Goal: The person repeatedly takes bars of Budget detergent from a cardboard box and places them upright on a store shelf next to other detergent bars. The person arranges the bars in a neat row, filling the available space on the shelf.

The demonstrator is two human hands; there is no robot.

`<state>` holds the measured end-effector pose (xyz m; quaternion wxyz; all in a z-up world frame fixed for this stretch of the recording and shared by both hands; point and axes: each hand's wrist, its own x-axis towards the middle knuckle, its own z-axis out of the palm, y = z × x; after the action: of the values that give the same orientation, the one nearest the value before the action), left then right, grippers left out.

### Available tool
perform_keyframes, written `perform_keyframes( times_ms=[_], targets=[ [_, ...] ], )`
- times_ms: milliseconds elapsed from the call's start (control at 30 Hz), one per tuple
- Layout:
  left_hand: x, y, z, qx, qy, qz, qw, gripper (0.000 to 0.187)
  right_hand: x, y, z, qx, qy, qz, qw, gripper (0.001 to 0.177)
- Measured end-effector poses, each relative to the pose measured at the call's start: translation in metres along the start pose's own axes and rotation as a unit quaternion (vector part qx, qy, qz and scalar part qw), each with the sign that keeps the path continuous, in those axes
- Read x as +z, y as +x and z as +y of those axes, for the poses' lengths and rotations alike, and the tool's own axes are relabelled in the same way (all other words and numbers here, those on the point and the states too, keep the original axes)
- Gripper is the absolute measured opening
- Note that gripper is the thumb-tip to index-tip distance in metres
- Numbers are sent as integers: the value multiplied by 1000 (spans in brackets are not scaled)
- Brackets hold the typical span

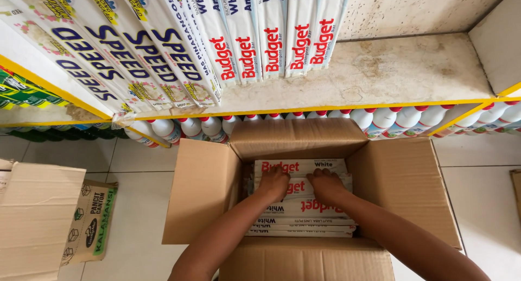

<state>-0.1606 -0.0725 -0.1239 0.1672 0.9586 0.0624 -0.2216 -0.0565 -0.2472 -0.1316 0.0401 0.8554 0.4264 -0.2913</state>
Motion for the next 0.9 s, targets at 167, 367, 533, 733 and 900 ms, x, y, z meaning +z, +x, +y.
perform_keyframes(
  times_ms=[167,367,533,733,900],
  targets=[
    [13,13,-10,5,-30,30,999,22,-2,-3,2,-1,8,66,998,39],
    [31,19,-19,47,-39,38,997,24,-10,-9,1,-29,-7,111,993,23],
    [4,-11,-12,98,38,76,992,33,-21,-22,-4,-77,-56,152,984,19],
    [-43,-53,-18,83,-39,151,984,38,-103,-71,-40,-123,-109,291,942,23],
    [-102,-87,-12,51,-255,320,911,32,-173,-120,-73,-229,-150,592,758,41]
  ],
)
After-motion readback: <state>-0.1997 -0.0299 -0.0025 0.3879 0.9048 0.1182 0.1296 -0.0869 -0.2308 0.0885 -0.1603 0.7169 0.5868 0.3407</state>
